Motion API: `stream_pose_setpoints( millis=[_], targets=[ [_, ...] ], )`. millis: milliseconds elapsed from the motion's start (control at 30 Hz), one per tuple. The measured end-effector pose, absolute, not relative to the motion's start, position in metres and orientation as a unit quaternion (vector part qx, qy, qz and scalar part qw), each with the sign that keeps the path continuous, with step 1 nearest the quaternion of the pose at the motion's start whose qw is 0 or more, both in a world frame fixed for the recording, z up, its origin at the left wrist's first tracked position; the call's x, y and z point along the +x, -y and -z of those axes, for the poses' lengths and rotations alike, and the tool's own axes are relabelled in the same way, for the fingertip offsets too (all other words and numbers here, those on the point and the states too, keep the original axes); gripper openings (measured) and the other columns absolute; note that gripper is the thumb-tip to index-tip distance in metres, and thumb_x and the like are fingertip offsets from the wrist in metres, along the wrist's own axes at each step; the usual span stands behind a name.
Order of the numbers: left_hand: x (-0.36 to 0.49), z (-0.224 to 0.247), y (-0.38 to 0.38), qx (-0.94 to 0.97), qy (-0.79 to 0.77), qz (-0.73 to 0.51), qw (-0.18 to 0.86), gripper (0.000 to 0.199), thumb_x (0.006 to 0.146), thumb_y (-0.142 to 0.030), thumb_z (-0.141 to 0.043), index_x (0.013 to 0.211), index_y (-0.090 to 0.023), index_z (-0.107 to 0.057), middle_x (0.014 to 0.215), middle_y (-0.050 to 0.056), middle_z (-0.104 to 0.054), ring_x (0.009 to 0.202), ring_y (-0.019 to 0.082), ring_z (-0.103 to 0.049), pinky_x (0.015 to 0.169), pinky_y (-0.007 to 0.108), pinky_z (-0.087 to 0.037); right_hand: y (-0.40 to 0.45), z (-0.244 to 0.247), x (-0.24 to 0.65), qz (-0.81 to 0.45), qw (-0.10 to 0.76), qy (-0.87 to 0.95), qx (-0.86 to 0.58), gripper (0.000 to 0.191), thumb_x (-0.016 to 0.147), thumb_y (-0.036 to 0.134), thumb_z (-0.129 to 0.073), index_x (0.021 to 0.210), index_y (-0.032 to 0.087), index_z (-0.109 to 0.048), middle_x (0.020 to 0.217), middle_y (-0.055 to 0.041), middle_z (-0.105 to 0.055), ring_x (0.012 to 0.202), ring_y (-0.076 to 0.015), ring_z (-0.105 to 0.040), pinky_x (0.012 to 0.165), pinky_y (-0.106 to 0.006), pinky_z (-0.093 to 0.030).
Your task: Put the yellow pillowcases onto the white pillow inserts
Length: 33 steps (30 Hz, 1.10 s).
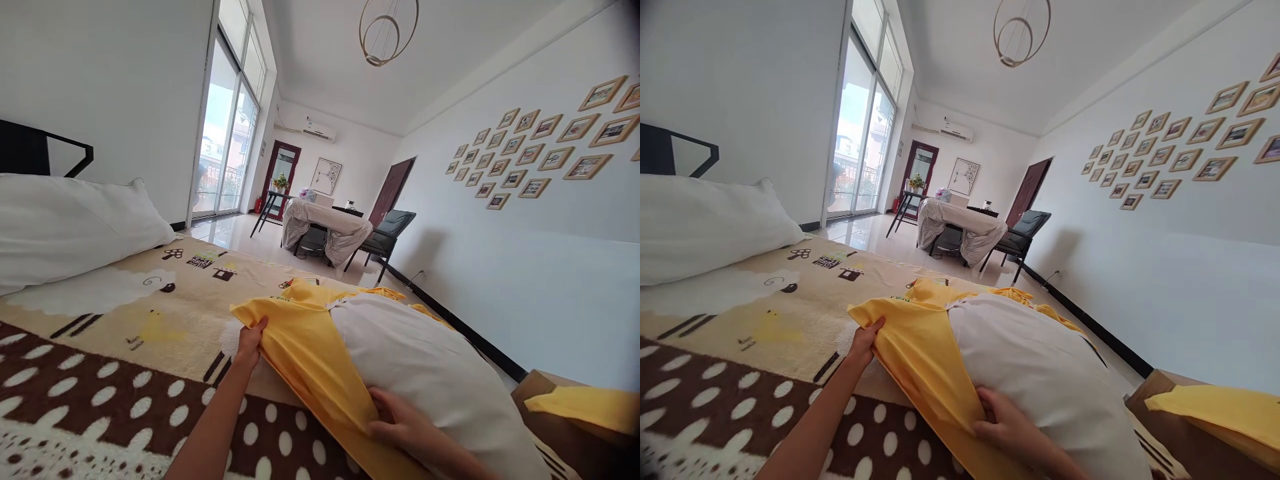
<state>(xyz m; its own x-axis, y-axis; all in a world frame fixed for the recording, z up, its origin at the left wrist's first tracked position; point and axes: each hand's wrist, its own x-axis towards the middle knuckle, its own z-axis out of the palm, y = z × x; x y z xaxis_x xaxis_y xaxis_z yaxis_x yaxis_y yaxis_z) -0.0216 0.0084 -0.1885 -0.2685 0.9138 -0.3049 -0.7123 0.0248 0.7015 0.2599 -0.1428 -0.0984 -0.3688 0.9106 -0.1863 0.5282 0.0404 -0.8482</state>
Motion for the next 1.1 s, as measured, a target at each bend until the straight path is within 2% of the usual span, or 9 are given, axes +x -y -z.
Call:
stream_pose_setpoints(
  millis=[133, 200, 300, 433, 567, 667, 767, 900, 1100],
  targets=[
    [-0.023, 0.189, -0.005, 0.133, -0.41, -0.679, 0.595, 0.014, 0.07, -0.008, -0.073, 0.079, -0.013, -0.063, 0.076, 0.006, -0.071, 0.063, 0.014, -0.065, 0.064, 0.026, -0.055, 0.141, 0.079, 0.291, -0.362, 0.191, 0.707, -0.577, 0.033, 0.074, 0.048, -0.058, 0.087, 0.018, -0.061, 0.08, -0.0029, -0.061, 0.068, -0.0162, -0.055, 0.051, -0.025, -0.045],
    [-0.028, 0.183, -0.001, 0.163, -0.402, -0.666, 0.607, 0.017, 0.066, -0.01, -0.077, 0.078, -0.012, -0.065, 0.079, 0.008, -0.072, 0.065, 0.016, -0.066, 0.062, 0.026, -0.055, 0.132, 0.07, 0.299, -0.33, 0.196, 0.711, -0.589, 0.039, 0.077, 0.053, -0.052, 0.09, 0.017, -0.059, 0.078, -0.0029, -0.06, 0.063, -0.0152, -0.053, 0.047, -0.025, -0.042],
    [-0.034, 0.166, 0.007, 0.221, -0.384, -0.645, 0.622, 0.022, 0.058, -0.01, -0.079, 0.077, -0.01, -0.068, 0.081, 0.011, -0.073, 0.067, 0.02, -0.067, 0.06, 0.028, -0.054, 0.122, 0.059, 0.287, -0.17, 0.233, 0.723, -0.628, 0.035, 0.075, 0.048, -0.053, 0.092, 0.018, -0.06, 0.085, -0.0062, -0.064, 0.074, -0.0203, -0.059, 0.064, -0.033, -0.049],
    [-0.019, 0.137, 0.024, 0.28, -0.37, -0.663, 0.588, 0.026, 0.056, -0.018, -0.077, 0.079, -0.011, -0.068, 0.08, 0.007, -0.072, 0.069, 0.02, -0.066, 0.061, 0.027, -0.052, 0.118, 0.048, 0.226, 0.018, 0.327, 0.747, -0.578, 0.03, 0.08, 0.034, -0.048, 0.103, 0.02, -0.062, 0.104, -0.0108, -0.065, 0.095, -0.0252, -0.06, 0.086, -0.041, -0.047],
    [0.008, 0.106, 0.051, 0.366, -0.352, -0.666, 0.546, 0.033, 0.056, -0.026, -0.076, 0.085, -0.012, -0.068, 0.083, 0.007, -0.073, 0.076, 0.024, -0.066, 0.064, 0.029, -0.052, 0.108, 0.047, 0.16, -0.066, 0.366, 0.788, -0.491, 0.028, 0.089, 0.027, -0.042, 0.103, 0.02, -0.065, 0.102, -0.0084, -0.068, 0.095, -0.0213, -0.062, 0.085, -0.035, -0.048],
    [0.017, 0.09, 0.07, 0.444, -0.331, -0.65, 0.52, 0.032, 0.06, -0.027, -0.071, 0.087, -0.011, -0.07, 0.087, 0.008, -0.073, 0.085, 0.028, -0.066, 0.07, 0.03, -0.052, 0.095, 0.061, 0.139, -0.119, 0.458, 0.744, -0.472, 0.027, 0.089, 0.032, -0.047, 0.102, 0.017, -0.065, 0.097, -0.0082, -0.069, 0.084, -0.0192, -0.063, 0.075, -0.031, -0.049],
    [0.017, 0.085, 0.078, 0.436, -0.267, -0.642, 0.571, 0.03, 0.061, -0.029, -0.064, 0.085, -0.012, -0.07, 0.085, 0.007, -0.073, 0.086, 0.027, -0.065, 0.069, 0.029, -0.051, 0.09, 0.075, 0.148, -0.145, 0.527, 0.701, -0.458, 0.03, 0.089, 0.039, -0.049, 0.099, 0.016, -0.065, 0.091, -0.0079, -0.068, 0.076, -0.0174, -0.061, 0.068, -0.028, -0.048],
    [0.023, 0.085, 0.077, 0.372, -0.264, -0.622, 0.637, 0.024, 0.055, -0.028, -0.065, 0.074, -0.013, -0.069, 0.074, 0.006, -0.071, 0.073, 0.022, -0.064, 0.06, 0.027, -0.048, 0.097, 0.07, 0.176, -0.214, 0.496, 0.727, -0.424, 0.032, 0.087, 0.043, -0.054, 0.105, 0.019, -0.065, 0.094, -0.006, -0.068, 0.079, -0.0169, -0.061, 0.068, -0.026, -0.048],
    [0.026, 0.083, 0.08, 0.437, -0.336, -0.556, 0.623, 0.039, 0.063, -0.039, -0.074, 0.093, -0.015, -0.069, 0.087, 0.008, -0.072, 0.085, 0.025, -0.064, 0.063, 0.027, -0.05, 0.106, 0.064, 0.188, -0.141, 0.406, 0.801, -0.418, 0.034, 0.083, 0.033, -0.062, 0.116, 0.023, -0.061, 0.106, -0.0066, -0.066, 0.094, -0.0209, -0.06, 0.081, -0.032, -0.047]
  ],
)
